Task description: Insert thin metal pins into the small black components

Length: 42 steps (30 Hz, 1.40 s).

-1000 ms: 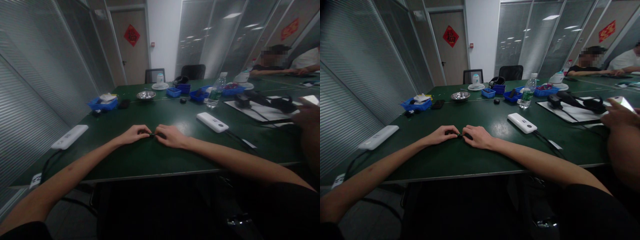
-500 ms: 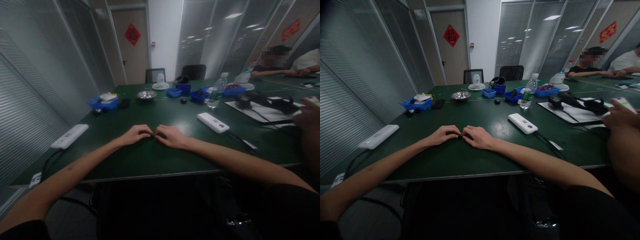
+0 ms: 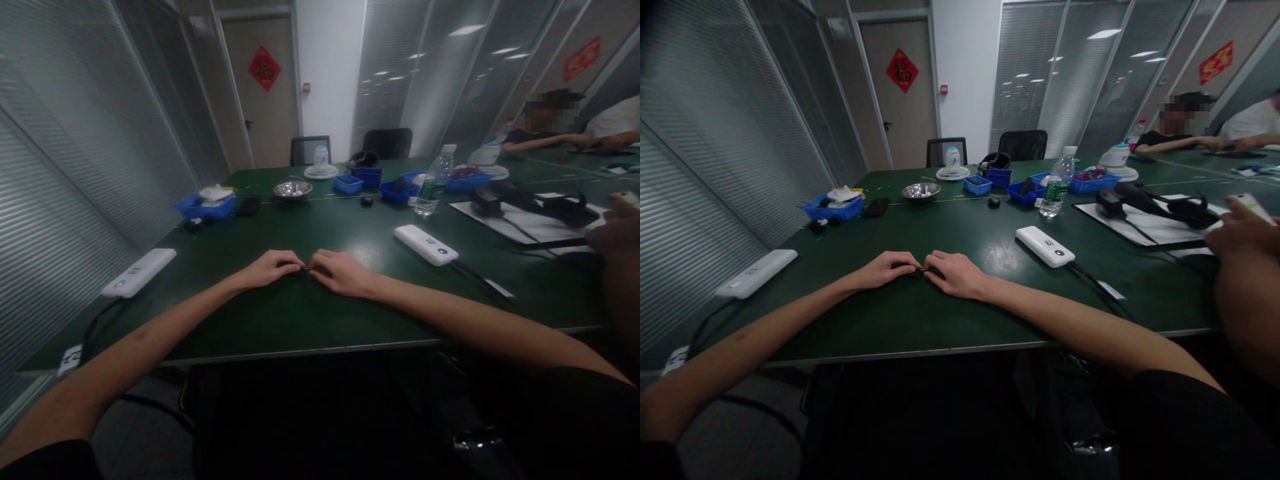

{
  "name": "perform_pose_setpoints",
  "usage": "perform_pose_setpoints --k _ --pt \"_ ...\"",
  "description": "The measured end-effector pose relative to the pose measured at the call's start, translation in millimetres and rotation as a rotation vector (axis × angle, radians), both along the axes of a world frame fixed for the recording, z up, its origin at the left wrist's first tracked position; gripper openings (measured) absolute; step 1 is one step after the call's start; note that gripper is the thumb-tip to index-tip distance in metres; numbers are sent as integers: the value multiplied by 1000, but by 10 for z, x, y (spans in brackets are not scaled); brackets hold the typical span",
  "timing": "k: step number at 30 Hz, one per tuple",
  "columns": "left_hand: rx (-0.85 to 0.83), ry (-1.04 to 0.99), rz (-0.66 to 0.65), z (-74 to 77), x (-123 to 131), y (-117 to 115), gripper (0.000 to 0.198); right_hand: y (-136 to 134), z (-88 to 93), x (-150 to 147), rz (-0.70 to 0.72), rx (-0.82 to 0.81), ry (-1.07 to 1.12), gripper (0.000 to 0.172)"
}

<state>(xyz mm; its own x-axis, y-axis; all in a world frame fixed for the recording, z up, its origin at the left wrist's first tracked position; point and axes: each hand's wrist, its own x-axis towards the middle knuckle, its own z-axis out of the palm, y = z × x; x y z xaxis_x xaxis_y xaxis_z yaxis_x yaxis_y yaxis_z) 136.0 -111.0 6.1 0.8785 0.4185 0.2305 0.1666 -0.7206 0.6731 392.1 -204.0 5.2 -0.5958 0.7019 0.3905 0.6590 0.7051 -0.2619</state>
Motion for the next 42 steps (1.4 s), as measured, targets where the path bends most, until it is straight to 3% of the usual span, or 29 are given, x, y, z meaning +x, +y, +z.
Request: perform_pose_setpoints --k 8,14,19,28,34,42 --pt "75 -46 -8 20 14 -59 26 -6 0 -1 0 -1 19 14" --pt "28 -11 9 12 23 -46 28 -10 17 1 12 -16 8 15" --pt "111 -45 21 -2 23 -69 25 15 -23 4 0 2 25 14" --pt "87 -5 14 7 38 -64 28 11 -9 12 16 -9 49 16" --pt "137 -19 12 -27 43 -69 38 61 -24 -2 8 -41 161 13" --pt "-4 18 63 -7 24 -29 62 66 -27 -1 -12 -24 166 13"
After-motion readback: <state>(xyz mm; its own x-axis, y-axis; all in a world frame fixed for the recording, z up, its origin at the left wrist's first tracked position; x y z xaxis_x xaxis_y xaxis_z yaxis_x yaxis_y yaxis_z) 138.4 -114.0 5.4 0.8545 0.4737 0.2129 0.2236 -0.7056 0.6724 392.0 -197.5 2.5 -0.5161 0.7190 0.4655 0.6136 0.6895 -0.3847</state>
